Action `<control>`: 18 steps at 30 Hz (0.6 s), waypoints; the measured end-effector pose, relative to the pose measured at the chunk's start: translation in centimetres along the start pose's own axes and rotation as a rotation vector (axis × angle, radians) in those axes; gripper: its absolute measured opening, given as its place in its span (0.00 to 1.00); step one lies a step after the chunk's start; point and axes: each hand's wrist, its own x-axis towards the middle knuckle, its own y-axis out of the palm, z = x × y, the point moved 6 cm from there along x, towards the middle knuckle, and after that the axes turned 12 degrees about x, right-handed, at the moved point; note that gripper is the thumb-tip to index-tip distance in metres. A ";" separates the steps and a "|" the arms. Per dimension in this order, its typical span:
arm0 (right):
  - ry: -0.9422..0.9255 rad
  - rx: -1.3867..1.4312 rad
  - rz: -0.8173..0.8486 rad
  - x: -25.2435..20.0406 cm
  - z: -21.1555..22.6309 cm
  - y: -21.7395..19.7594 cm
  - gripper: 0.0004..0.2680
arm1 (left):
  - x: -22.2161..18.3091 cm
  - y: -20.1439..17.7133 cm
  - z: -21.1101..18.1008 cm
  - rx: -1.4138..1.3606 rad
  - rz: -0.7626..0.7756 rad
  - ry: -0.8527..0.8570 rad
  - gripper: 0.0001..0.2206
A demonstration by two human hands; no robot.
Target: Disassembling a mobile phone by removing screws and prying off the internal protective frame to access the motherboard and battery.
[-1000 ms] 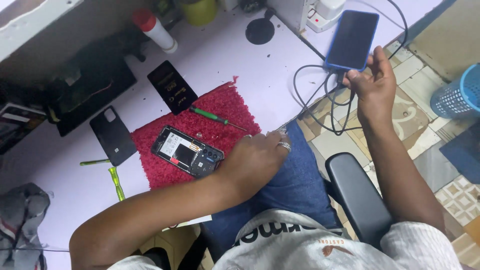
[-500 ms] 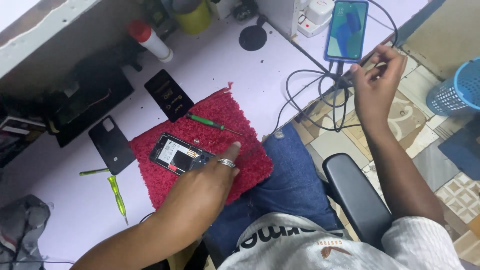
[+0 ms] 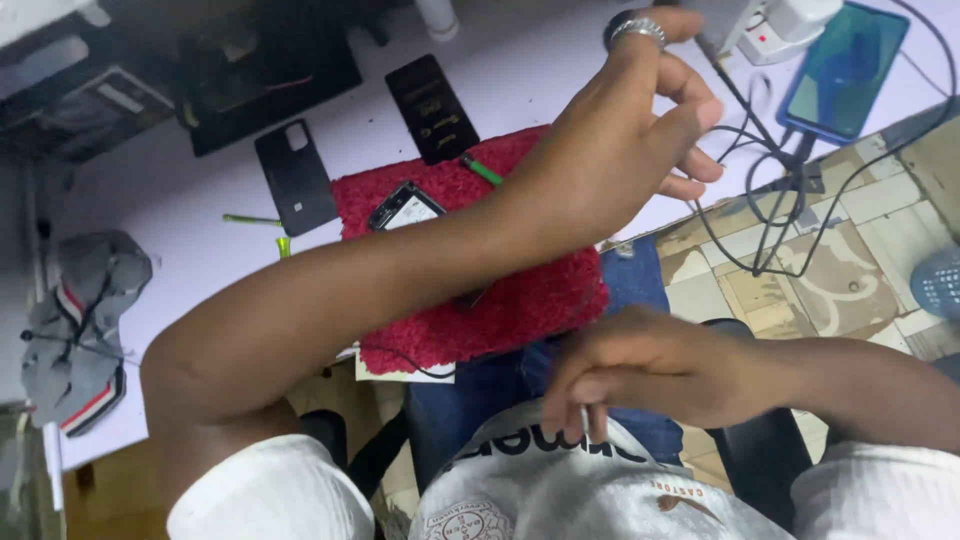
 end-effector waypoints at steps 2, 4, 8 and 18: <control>-0.094 0.137 -0.041 -1.9 2.7 -0.3 0.11 | -0.6 -1.1 0.1 0.074 -0.042 -0.036 0.27; -0.218 -0.162 -0.449 -4.9 5.4 -2.8 0.12 | -2.8 -0.8 0.9 0.061 0.068 -0.165 0.35; -0.349 -0.700 -0.559 -3.6 3.8 -3.7 0.08 | -2.2 -0.9 3.0 0.085 -0.145 -0.011 0.29; -0.684 -1.762 0.149 9.1 -7.7 9.3 0.07 | 7.2 3.7 6.8 0.355 -0.594 0.816 0.10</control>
